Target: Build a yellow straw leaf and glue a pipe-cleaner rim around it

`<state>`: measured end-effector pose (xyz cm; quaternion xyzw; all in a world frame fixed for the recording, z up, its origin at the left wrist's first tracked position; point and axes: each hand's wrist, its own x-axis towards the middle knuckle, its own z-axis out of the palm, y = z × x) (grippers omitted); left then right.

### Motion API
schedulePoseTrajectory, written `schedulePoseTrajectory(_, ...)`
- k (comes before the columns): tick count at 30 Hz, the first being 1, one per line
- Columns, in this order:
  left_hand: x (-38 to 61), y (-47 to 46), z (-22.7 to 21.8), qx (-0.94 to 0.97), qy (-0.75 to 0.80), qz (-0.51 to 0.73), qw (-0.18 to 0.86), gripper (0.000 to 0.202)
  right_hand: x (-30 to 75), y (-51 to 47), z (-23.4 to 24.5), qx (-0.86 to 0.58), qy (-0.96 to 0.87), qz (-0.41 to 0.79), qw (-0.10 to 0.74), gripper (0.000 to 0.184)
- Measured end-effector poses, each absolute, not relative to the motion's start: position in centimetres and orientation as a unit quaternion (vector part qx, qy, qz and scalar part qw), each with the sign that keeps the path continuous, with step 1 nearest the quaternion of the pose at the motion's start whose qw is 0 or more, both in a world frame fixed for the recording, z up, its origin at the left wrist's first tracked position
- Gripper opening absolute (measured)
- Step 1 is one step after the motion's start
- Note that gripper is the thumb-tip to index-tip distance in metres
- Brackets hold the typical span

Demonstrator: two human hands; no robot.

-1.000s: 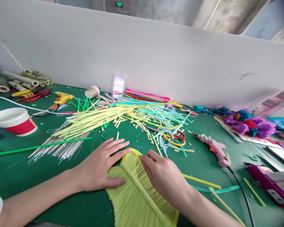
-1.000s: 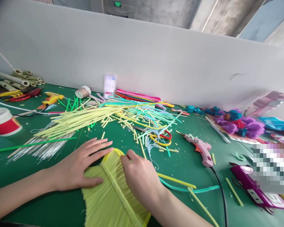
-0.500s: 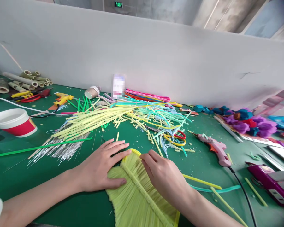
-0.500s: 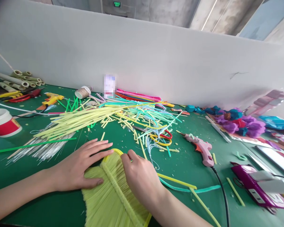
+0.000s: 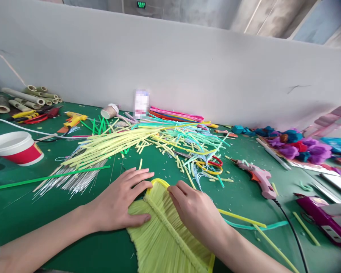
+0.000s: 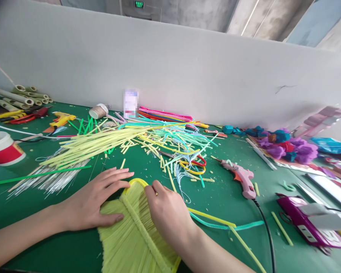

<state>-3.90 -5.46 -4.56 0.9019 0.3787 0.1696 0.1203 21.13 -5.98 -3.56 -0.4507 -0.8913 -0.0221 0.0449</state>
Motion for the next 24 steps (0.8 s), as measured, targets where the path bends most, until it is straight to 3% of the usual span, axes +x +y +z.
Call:
schedulePoseTrajectory(2, -4.0, -5.5, -4.5, 0.901, 0.381, 0.17, 0.122, 0.061, 21.2, -6.0, -3.5, -0.451, -0.891, -0.022, 0.045, 0.017)
schedulePoseTrajectory(8, -3.6, -4.7, -4.2, 0.907, 0.371, 0.138, 0.142, 0.091, 21.4, -6.0, -3.4, -0.454, -0.89, -0.016, 0.039, 0.017)
schedulePoseTrajectory(24, -2.7, -4.4, -5.1, 0.919, 0.349, 0.141, 0.118, 0.082, 24.0, -7.8, -2.0, -0.476, -0.875, -0.001, 0.086, 0.028)
